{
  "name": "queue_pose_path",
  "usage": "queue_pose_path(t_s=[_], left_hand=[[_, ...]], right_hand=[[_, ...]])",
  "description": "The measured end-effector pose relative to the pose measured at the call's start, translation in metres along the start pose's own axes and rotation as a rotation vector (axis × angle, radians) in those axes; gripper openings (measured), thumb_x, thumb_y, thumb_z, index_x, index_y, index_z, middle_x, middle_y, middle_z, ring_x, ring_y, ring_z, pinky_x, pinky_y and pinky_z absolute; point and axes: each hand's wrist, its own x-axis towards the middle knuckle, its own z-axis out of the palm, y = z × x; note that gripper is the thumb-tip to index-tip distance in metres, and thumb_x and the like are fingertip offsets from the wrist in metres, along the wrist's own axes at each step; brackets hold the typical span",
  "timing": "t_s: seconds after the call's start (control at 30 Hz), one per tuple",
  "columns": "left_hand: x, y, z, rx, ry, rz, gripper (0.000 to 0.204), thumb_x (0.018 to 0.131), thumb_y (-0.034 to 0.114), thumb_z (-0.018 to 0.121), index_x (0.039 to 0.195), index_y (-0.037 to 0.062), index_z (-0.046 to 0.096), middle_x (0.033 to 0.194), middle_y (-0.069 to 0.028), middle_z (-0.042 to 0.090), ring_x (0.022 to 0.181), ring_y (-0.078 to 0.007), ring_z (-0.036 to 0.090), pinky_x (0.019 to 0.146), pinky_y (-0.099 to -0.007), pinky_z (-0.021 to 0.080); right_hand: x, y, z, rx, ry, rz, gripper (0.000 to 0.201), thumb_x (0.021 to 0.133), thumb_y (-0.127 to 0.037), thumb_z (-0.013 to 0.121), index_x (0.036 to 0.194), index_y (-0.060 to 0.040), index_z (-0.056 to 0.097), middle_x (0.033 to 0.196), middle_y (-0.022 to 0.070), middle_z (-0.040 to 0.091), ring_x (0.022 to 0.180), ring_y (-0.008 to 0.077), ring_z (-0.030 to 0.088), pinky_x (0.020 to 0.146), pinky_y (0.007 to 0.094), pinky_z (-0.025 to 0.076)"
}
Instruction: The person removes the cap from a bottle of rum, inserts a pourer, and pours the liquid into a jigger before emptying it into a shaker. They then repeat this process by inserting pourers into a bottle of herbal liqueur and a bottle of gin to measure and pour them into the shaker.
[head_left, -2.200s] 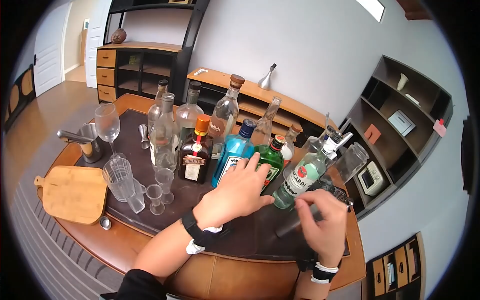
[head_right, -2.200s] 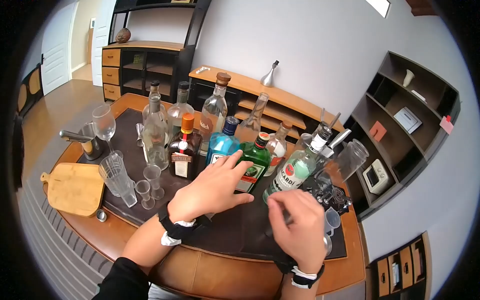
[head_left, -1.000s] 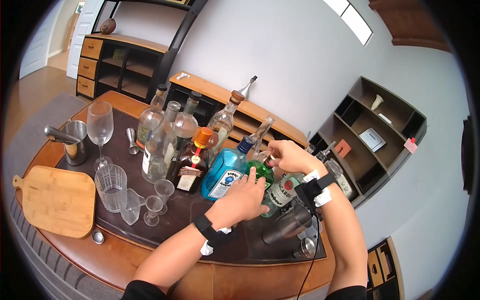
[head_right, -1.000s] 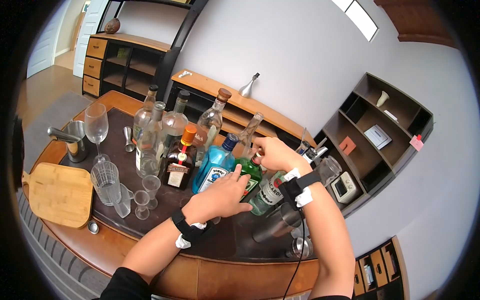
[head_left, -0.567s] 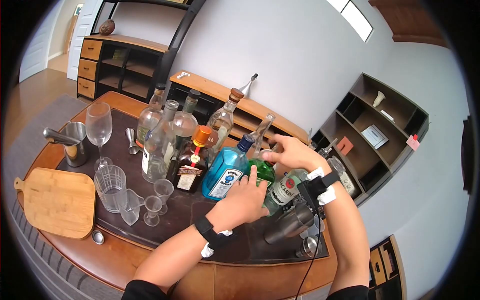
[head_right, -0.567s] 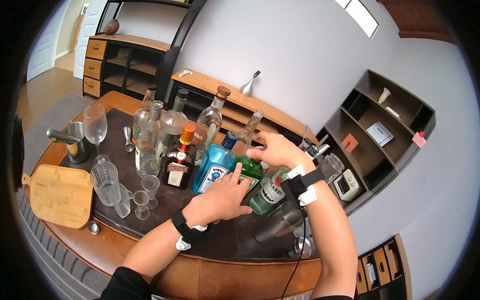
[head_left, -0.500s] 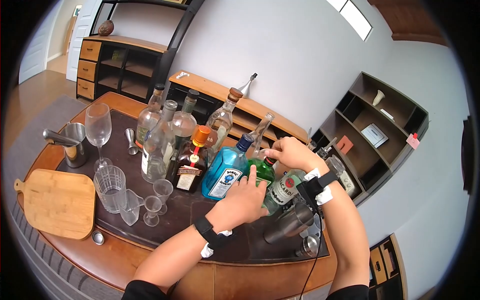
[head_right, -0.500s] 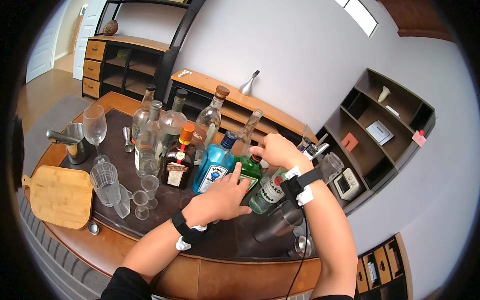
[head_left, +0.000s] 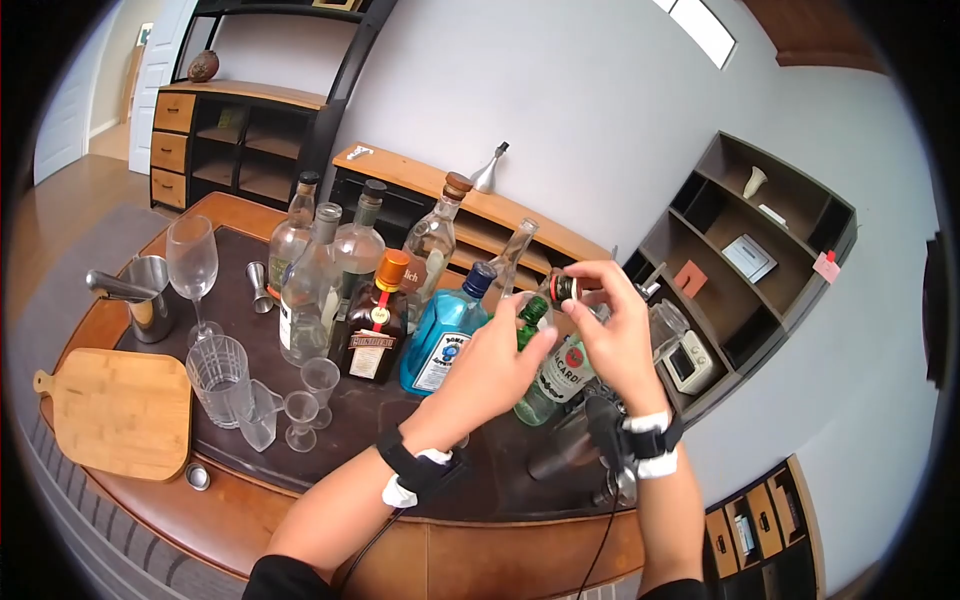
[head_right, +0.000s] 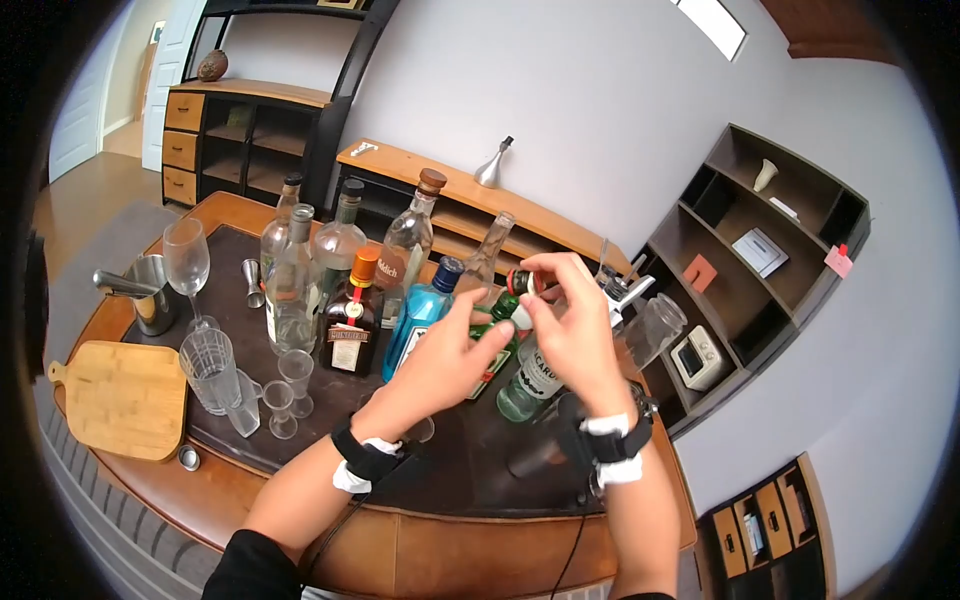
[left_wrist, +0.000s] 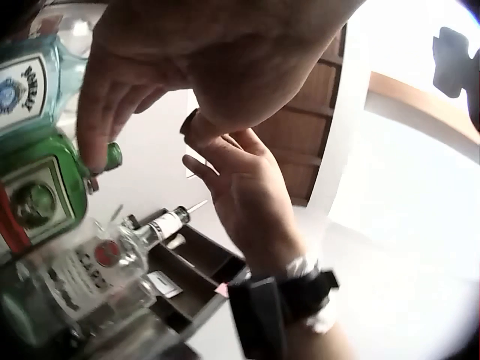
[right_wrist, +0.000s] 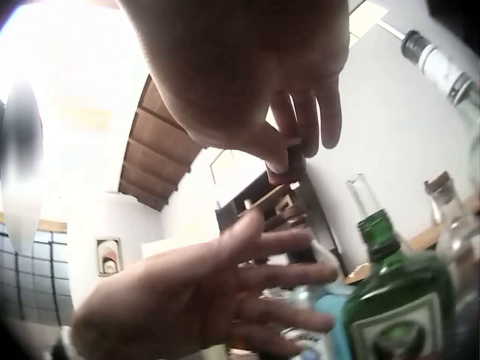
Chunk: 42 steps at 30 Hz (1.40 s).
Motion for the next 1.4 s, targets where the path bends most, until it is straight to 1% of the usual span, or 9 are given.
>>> queue_pose_path(t_s=[0.13,0.4,0.5,0.8,0.93,0.97,1.13,1.23,1.4], left_hand=[[-0.002,0.020,-0.003,-0.800,-0.255,-0.068,0.038,0.108,0.024,0.061,0.140,0.0028,0.054,0.114,-0.0077,0.071,0.092,-0.0111,0.068,0.077,-0.0263,0.057],[-0.081,0.079,-0.070,-0.040,0.026,-0.062,0.020,0.098,0.015,0.076,0.109,0.0031,0.064,0.090,0.0047,0.065,0.074,-0.0015,0.055,0.066,-0.0192,0.045],[-0.146,0.080,-0.127,0.504,0.152,0.156,0.027,0.086,0.019,0.084,0.101,0.0054,0.066,0.075,-0.0029,0.060,0.060,-0.0111,0.051,0.055,-0.0283,0.043],[-0.300,0.009,-0.233,1.244,0.409,-0.511,0.034,0.083,0.023,0.083,0.104,0.0016,0.065,0.085,-0.0164,0.072,0.075,-0.0337,0.071,0.068,-0.0422,0.056],[-0.317,-0.021,-0.243,1.294,0.458,-0.267,0.048,0.082,0.024,0.088,0.118,0.0046,0.061,0.084,-0.0138,0.072,0.075,-0.0340,0.070,0.072,-0.0436,0.056],[-0.298,0.010,-0.210,1.185,0.557,-0.517,0.059,0.079,0.016,0.090,0.127,0.0052,0.056,0.087,-0.0140,0.070,0.075,-0.0330,0.068,0.074,-0.0438,0.055],[-0.290,-0.019,-0.227,0.580,0.505,-0.093,0.041,0.094,-0.005,0.069,0.127,0.0053,0.047,0.090,0.0018,0.045,0.074,-0.0061,0.044,0.059,-0.0216,0.038],[-0.233,0.033,-0.160,0.478,0.425,-0.114,0.011,0.102,0.006,0.063,0.107,0.0063,0.053,0.090,0.0022,0.047,0.072,-0.0038,0.043,0.059,-0.0204,0.037],[-0.132,0.066,-0.078,0.125,0.166,0.148,0.037,0.113,0.026,0.048,0.081,0.0078,0.047,0.068,0.0026,0.039,0.062,-0.0062,0.036,0.056,-0.0242,0.028]], right_hand=[[-0.054,-0.030,0.017,0.133,0.237,0.026,0.031,0.084,0.008,0.073,0.113,0.0007,0.064,0.116,0.0122,0.068,0.098,0.0178,0.066,0.088,0.0318,0.053],[-0.095,-0.051,0.048,0.642,0.259,0.093,0.033,0.089,0.008,0.066,0.121,0.0021,0.062,0.130,0.0142,0.063,0.117,0.0218,0.064,0.100,0.0338,0.052],[-0.095,-0.057,0.037,0.434,0.205,-0.095,0.025,0.085,0.009,0.067,0.109,0.0015,0.066,0.117,0.0160,0.067,0.107,0.0249,0.067,0.091,0.0329,0.054],[-0.099,-0.049,0.020,0.454,0.211,-0.203,0.020,0.085,0.008,0.066,0.104,0.0025,0.065,0.106,0.0166,0.067,0.097,0.0304,0.069,0.087,0.0348,0.054],[-0.104,-0.048,0.026,0.465,0.232,-0.246,0.016,0.084,0.005,0.066,0.099,0.0009,0.063,0.102,0.0167,0.064,0.095,0.0376,0.066,0.081,0.0425,0.053],[-0.105,-0.044,0.024,0.458,0.179,-0.249,0.018,0.085,0.003,0.068,0.103,-0.0003,0.066,0.107,0.0156,0.067,0.099,0.0344,0.068,0.086,0.0388,0.055],[-0.104,-0.036,0.041,0.435,0.317,-0.316,0.007,0.083,-0.001,0.061,0.090,0.0013,0.059,0.096,0.0161,0.061,0.091,0.0371,0.063,0.080,0.0478,0.052],[-0.106,-0.036,0.040,0.397,0.285,-0.280,0.007,0.087,-0.001,0.066,0.093,-0.0009,0.062,0.095,0.0124,0.062,0.091,0.0337,0.063,0.082,0.0440,0.051],[-0.108,-0.039,0.007,0.388,0.493,-0.255,0.009,0.086,0.000,0.069,0.094,-0.0008,0.065,0.095,0.0121,0.065,0.090,0.0324,0.066,0.080,0.0423,0.053]])
